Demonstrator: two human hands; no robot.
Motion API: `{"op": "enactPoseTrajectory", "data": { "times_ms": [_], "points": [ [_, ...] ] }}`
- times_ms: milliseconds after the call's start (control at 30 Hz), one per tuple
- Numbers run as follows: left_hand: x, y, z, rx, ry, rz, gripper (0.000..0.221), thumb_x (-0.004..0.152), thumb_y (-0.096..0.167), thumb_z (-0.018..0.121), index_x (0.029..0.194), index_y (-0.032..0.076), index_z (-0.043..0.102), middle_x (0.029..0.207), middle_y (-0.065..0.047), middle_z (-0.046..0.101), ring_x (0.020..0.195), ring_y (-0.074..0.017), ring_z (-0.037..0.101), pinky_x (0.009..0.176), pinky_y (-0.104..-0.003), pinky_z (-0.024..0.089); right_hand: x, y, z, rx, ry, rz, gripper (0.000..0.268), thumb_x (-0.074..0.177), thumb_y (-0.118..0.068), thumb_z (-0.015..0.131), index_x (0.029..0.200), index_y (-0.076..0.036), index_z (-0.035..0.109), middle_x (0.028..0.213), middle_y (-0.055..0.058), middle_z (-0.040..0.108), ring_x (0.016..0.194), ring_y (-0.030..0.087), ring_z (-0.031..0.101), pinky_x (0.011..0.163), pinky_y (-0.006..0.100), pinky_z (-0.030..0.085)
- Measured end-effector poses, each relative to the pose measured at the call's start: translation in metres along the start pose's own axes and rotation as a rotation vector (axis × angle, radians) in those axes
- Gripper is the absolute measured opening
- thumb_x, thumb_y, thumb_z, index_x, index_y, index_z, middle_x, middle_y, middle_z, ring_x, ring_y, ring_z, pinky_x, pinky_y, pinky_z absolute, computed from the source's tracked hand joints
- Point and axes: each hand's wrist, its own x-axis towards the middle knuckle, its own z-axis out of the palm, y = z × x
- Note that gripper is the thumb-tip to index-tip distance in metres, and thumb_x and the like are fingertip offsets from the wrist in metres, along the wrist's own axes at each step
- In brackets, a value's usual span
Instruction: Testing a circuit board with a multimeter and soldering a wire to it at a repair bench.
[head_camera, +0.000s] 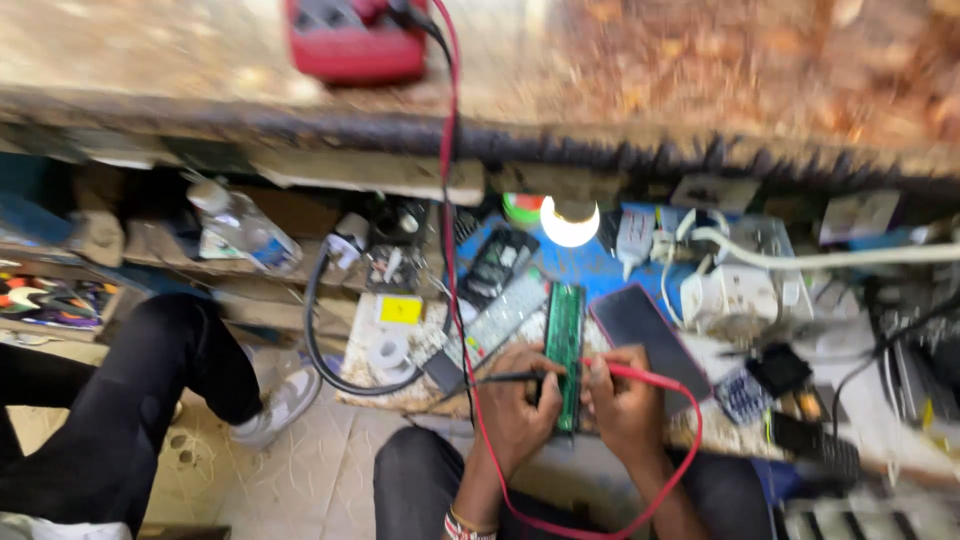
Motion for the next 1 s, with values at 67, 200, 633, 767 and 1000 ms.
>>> {"op": "enactPoseTrajectory", "data": {
  "times_ms": [67,200,633,767,1000],
  "points": [
    [0.002,-0.003,0.002,0.010,-0.019,-0.006,0.012,0.086,0.017,0.058,0.088,0.014,0.070,0.098,-0.012,0.072,0.110,-0.0319,0.070,0.093,-0.045,0.052,-0.002,-0.002,0.002,-0.018,0.021,0.040,0.022,0.098,-0.032,0.062,0.102,-0.012,0.058,0.069,0.006,0.069,0.049,0.012,0.065,0.038,0.028,0.051],
    [0.002,-0.006,0.004,0.062,-0.008,0.051,0.012,0.090,0.016,0.059,0.093,0.013,0.070,0.099,-0.008,0.073,0.113,-0.0324,0.070,0.098,-0.046,0.053,-0.005,-0.007,0.002,-0.053,0.008,-0.042,0.022,0.102,-0.028,0.060,0.106,-0.007,0.056,0.078,0.007,0.071,0.058,0.012,0.069,0.052,0.024,0.056],
    [0.012,-0.013,0.008,0.033,-0.107,-0.060,0.012,0.097,0.016,0.053,0.099,0.010,0.064,0.097,-0.002,0.076,0.124,-0.0323,0.064,0.116,-0.056,0.047,-0.001,-0.025,0.001,-0.109,-0.067,-0.094,0.021,0.105,-0.018,0.056,0.110,0.002,0.051,0.082,0.017,0.068,0.062,0.015,0.069,0.051,0.024,0.058],
    [0.009,-0.012,0.008,0.022,-0.139,-0.115,0.012,0.096,0.018,0.054,0.096,0.011,0.063,0.097,-0.002,0.077,0.125,-0.0322,0.065,0.118,-0.055,0.045,-0.007,-0.023,-0.002,-0.128,-0.051,-0.089,0.020,0.103,-0.015,0.058,0.110,0.002,0.050,0.083,0.019,0.070,0.063,0.017,0.071,0.058,0.025,0.060],
    [0.011,-0.015,0.009,0.028,-0.146,-0.113,0.015,0.099,0.021,0.052,0.096,0.011,0.063,0.097,-0.002,0.077,0.127,-0.0321,0.063,0.117,-0.057,0.046,-0.001,-0.025,0.001,-0.137,-0.057,-0.147,0.022,0.103,-0.015,0.058,0.109,0.004,0.051,0.082,0.021,0.069,0.064,0.019,0.071,0.061,0.028,0.062]
  ]
}}
